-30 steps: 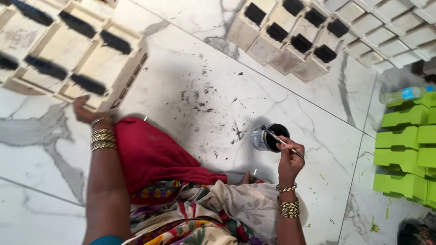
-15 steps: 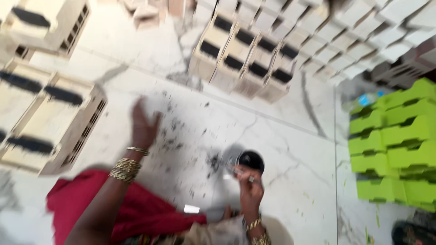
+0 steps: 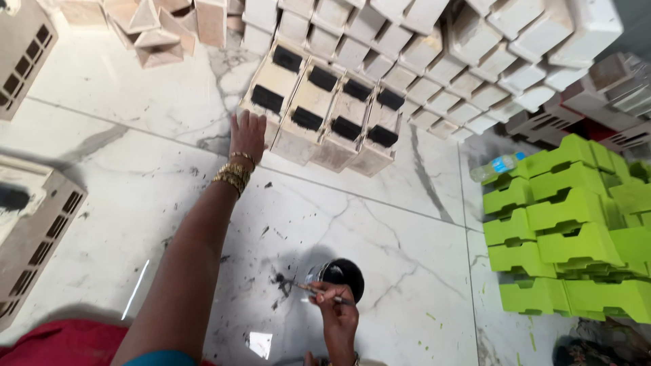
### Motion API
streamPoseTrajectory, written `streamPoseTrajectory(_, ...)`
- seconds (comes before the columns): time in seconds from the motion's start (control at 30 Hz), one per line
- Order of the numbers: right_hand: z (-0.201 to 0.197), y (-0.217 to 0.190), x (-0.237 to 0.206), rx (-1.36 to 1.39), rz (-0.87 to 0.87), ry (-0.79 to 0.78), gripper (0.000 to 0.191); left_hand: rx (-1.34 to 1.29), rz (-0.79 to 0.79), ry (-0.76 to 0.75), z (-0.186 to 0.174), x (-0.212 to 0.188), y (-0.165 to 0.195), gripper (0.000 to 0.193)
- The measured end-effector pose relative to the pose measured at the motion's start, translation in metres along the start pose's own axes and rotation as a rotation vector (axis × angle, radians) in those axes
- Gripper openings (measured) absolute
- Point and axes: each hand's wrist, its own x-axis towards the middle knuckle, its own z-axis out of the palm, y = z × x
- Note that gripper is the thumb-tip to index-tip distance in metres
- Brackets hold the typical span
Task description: The person sits on the floor and paints black paint onto the raised parts of small wooden models using a paintbrush, dipping the brush into a paint can between pieces. They finish one model, set it aside with other completed models, and pull the next unpainted model onto their lap to continue.
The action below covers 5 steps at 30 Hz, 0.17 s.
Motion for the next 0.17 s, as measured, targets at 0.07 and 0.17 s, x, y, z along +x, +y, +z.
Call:
streamPoseTrajectory(0.07, -0.007, 0.01, -0.002, 0.021, 0.025, -0.004, 0.01, -0.001, -0.066, -0.123, 0.013, -0.015, -0.015, 0.086)
streamPoseTrajectory(0.17, -0.015, 0.028, 0.011, 0.02, -0.007, 0.002, 0.016, 0.025, -0.073, -0.009, 0.009, 0.027, -0.028, 0.081)
